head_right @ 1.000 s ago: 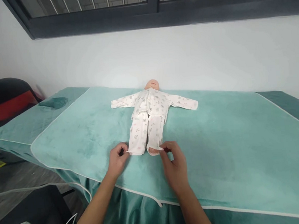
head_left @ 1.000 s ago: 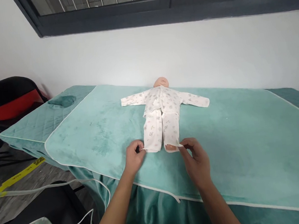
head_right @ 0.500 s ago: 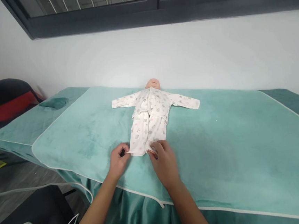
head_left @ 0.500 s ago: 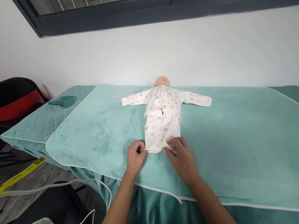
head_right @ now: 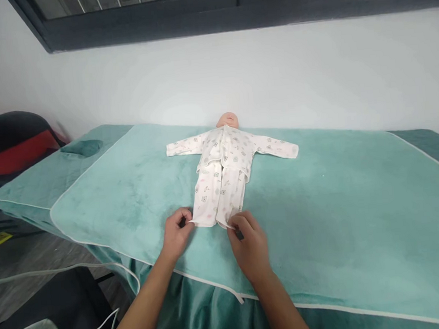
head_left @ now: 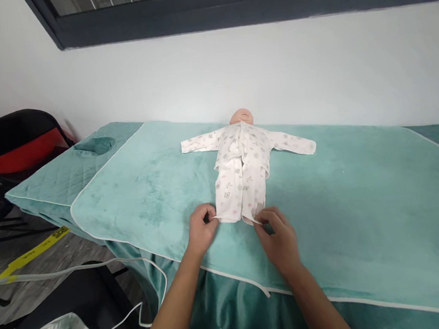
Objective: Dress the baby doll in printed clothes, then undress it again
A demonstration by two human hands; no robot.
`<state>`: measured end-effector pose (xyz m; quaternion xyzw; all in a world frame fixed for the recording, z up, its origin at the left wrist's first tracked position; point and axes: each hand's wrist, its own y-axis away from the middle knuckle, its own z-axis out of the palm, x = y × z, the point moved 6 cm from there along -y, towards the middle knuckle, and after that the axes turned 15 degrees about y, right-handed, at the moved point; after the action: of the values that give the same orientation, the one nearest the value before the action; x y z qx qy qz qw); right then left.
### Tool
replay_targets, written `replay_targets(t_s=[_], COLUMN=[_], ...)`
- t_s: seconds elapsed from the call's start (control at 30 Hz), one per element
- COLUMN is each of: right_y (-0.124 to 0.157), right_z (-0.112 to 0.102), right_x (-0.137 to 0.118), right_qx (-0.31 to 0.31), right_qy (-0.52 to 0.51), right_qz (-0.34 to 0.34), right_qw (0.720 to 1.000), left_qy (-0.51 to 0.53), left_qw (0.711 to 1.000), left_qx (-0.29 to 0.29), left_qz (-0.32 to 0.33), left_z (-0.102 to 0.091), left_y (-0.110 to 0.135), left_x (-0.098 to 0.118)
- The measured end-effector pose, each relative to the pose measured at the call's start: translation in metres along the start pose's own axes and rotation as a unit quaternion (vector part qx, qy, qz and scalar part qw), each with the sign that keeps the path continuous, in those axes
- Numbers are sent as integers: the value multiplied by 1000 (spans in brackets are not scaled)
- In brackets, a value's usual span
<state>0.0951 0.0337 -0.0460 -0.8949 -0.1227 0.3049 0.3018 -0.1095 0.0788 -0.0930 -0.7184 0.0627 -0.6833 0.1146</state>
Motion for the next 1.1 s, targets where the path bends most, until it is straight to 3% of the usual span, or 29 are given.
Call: replay_targets(t_s=[0.17,0.3,0.4,0.47,0.57,0.73,0.9,1.1], right_y=[2,6,2,-11,-42,-107,-143,-145], right_z=[-3,5,-1,-12,-17,19,59,61], right_x=[-3,3,15,29,50,55,49,64], right_qx=[2,-77,-114,-91,-35,-4,-15,45], right_qy=[3,32,39,60,93,130,198,178], right_qz=[-2,-4,5,43,81,11,-12,-38], right_qw=[1000,996,993,993,992,991,980,982], left_qy=[10,29,126,188,196,57,-187,-247], left_qw=[1000,1000,992,982,979,992,978,948], left_qx=[2,-3,5,24,56,112,90,34], left_qz=[-2,-4,-5,-5,-18,-31,-10,200], left_z=[1,-1,-6,-8,-8,-4,11,54], left_y=[0,0,-1,-3,-13,-48,-87,-120], left_x=[-1,0,0,-1,-3,-1,11,41])
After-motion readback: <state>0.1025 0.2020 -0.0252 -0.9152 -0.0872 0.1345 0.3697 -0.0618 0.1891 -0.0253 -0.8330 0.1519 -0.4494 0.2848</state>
